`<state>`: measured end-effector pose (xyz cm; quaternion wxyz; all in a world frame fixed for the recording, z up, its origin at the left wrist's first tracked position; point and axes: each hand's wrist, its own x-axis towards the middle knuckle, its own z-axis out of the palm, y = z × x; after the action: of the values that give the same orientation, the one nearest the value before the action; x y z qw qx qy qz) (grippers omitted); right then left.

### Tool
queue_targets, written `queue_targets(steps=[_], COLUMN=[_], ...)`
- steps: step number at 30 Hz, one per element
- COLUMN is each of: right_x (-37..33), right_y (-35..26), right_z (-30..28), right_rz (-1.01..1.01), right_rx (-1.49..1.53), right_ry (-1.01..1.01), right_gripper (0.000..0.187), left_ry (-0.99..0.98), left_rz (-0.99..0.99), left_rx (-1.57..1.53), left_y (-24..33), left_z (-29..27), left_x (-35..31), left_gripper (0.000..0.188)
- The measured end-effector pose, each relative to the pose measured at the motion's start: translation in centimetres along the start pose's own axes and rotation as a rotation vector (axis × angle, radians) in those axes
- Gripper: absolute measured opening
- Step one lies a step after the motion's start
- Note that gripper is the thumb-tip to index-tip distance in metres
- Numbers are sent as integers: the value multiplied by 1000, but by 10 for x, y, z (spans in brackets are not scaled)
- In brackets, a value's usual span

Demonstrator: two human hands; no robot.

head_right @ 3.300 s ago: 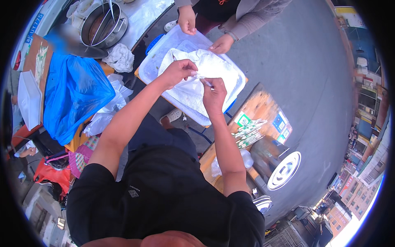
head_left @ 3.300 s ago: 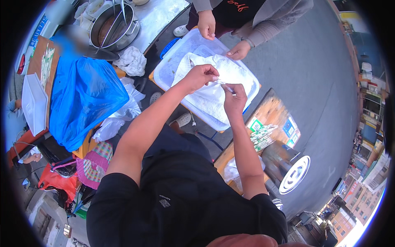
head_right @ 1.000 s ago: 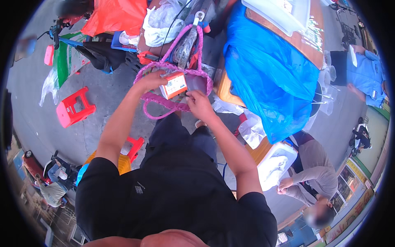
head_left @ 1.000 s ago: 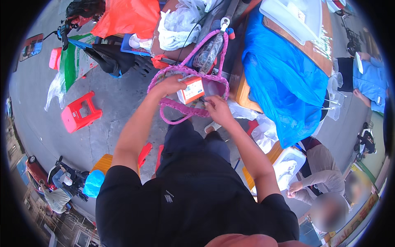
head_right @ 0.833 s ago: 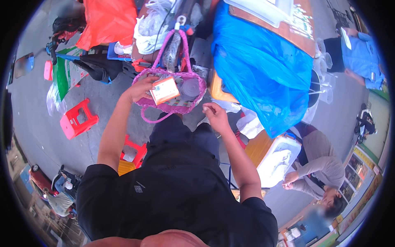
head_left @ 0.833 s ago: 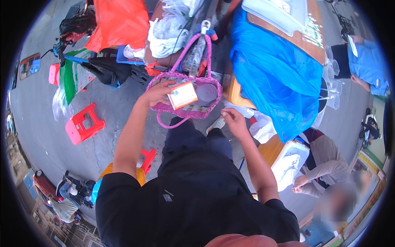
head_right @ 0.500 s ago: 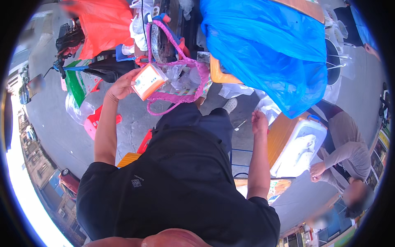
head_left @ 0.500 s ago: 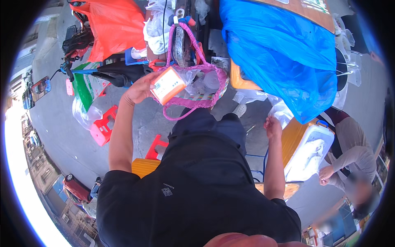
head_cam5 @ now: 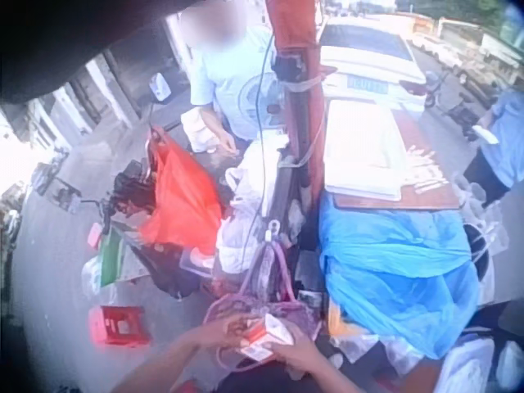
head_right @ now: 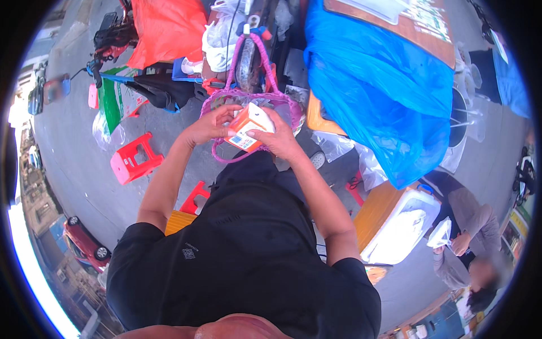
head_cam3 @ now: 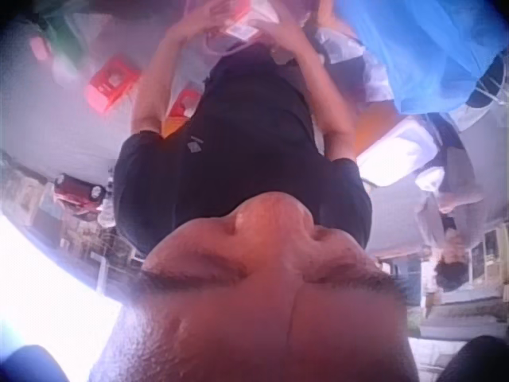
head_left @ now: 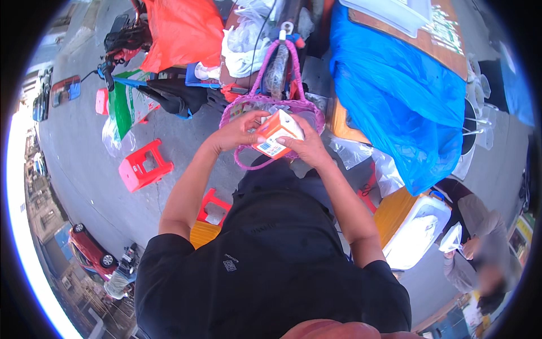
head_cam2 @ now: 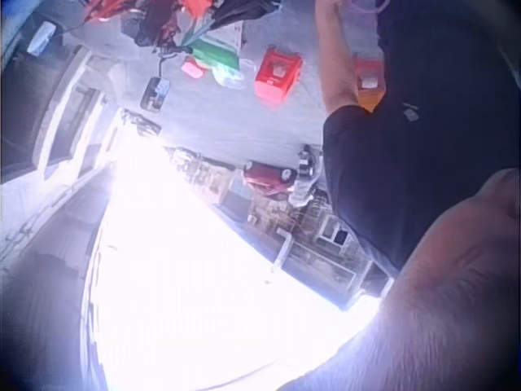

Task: The person scoops food from a large pot into styrofoam containers using a ladle and chopsticks, then places the containers into plastic bags and hands them to customers. The process is repeated for multiple orders at a street food stall.

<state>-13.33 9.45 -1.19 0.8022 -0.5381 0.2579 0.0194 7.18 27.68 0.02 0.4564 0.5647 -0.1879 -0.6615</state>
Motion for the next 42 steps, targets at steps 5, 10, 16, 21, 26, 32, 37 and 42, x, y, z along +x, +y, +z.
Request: queue_targets(steps=[5,10,16,21,26,32,37,42], right_x=[3,-16,-55,-16,122,254,256,187], right_y=[15,-10,-134,-280,-359,-372,-378,-355], right_z=[-12,-23,-101,-208,-292,-368,-330,-303], right_rz=[28,-8,-282,-793,-904,-969,-801,-909], right_rx=[-248,-668,-978,-1158,-1371,-1662,-2138,-1483], right_ry=[-40,12,447,1039,918,992,684,781], right_gripper=[73,72,76,81,76,70,77,61], left_ry=[25,245,558,453,285,350,369,343], left_rz=[30,-62,49,-433,-625,-467,-520,-76], left_rx=[-143,-37,741,1255,1234,1285,1283,1153], left_y=[-57,-103,-210,-181,-220,-266,-263,-167], left_z=[-7,-9,-49,-54,-70,-86,-104,-94], left_x=[34,75,142,121,114,132,99,62], left_gripper=[43,19,42,85,60,44,23,20])
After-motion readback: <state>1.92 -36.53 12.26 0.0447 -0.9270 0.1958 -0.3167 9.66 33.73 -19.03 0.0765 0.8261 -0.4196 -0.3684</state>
